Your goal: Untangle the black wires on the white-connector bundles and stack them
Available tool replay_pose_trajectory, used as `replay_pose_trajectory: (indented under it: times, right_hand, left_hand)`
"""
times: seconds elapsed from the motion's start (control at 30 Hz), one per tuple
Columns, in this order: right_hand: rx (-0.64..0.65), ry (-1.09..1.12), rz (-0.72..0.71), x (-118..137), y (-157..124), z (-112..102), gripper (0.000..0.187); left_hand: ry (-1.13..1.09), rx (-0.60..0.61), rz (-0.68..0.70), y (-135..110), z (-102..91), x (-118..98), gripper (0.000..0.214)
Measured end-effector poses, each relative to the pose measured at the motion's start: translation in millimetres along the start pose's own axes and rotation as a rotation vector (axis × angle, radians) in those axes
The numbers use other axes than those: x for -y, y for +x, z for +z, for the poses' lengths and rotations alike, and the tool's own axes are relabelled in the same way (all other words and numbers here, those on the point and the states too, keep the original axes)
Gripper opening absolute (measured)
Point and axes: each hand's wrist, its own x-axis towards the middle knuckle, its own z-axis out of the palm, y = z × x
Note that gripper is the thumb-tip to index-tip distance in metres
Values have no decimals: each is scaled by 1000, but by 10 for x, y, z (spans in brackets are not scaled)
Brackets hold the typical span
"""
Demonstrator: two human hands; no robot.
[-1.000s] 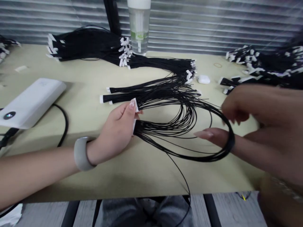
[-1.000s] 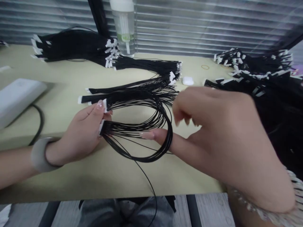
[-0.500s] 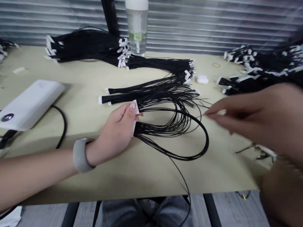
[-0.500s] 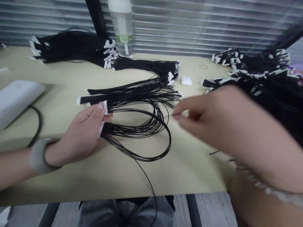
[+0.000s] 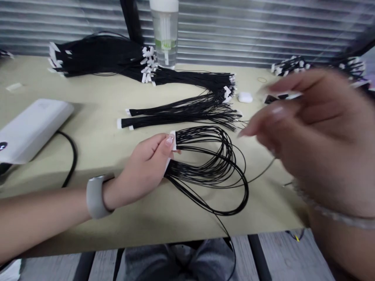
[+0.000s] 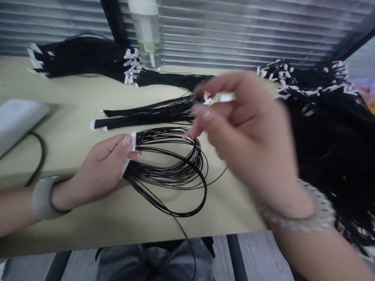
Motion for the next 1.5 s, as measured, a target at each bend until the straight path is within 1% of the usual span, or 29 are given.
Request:
replay_pose_trajectory:
  times: [0.03, 0.13, 0.17, 0.2, 0.3, 0.37, 0.53, 0.7, 0.83, 0.9, 1.07, 1.27, 1.37, 1.5]
  right_hand:
    - [90, -18, -18, 39, -16, 95, 10]
    - [271, -88, -81, 66, -32, 301, 10]
    - [293, -101, -96, 56, -37, 340, 13]
    - [294, -109, -111, 44, -44, 366, 16]
    - [222, -139, -168, 25, -82, 404, 21]
    - [202, -151, -189, 37, -110, 417, 19]
    - [226, -202, -229, 93, -136, 420, 12]
    - [173, -280, -323, 119, -133, 368, 9]
    - [243, -312, -297, 100, -138, 367, 12]
    - [257, -304, -281, 82, -136, 379, 13]
    - [229, -245, -304, 47, -130, 397, 11]
    - [233, -256, -308, 59, -133, 405, 10]
    - [240, -303, -308, 80, -147, 409, 9]
    - [226, -398, -336, 111, -171, 416, 8]
  left_hand:
    - [6, 5, 6, -5, -3, -4, 36]
    - [21, 31, 24, -20, -9, -11, 35]
    - [21, 43, 32, -25, -10, -11, 35]
    - [17, 52, 42, -30, -10, -9, 35]
    - [-5, 77, 60, -38, -7, -2, 35]
    - [-21, 95, 63, -40, -7, 0, 35]
    - [-63, 127, 77, -41, -23, -6, 34]
    - [-56, 128, 79, -36, -21, -9, 34]
    - [-45, 133, 72, -29, -12, -4, 34]
    - [-38, 132, 71, -26, -10, 0, 35]
    - [-47, 162, 123, -19, -15, 7, 34]
    - [-22, 220, 157, -27, -39, 0, 33]
    - [13, 233, 161, -30, -39, -8, 33]
    - [59, 220, 154, -37, -31, -31, 33]
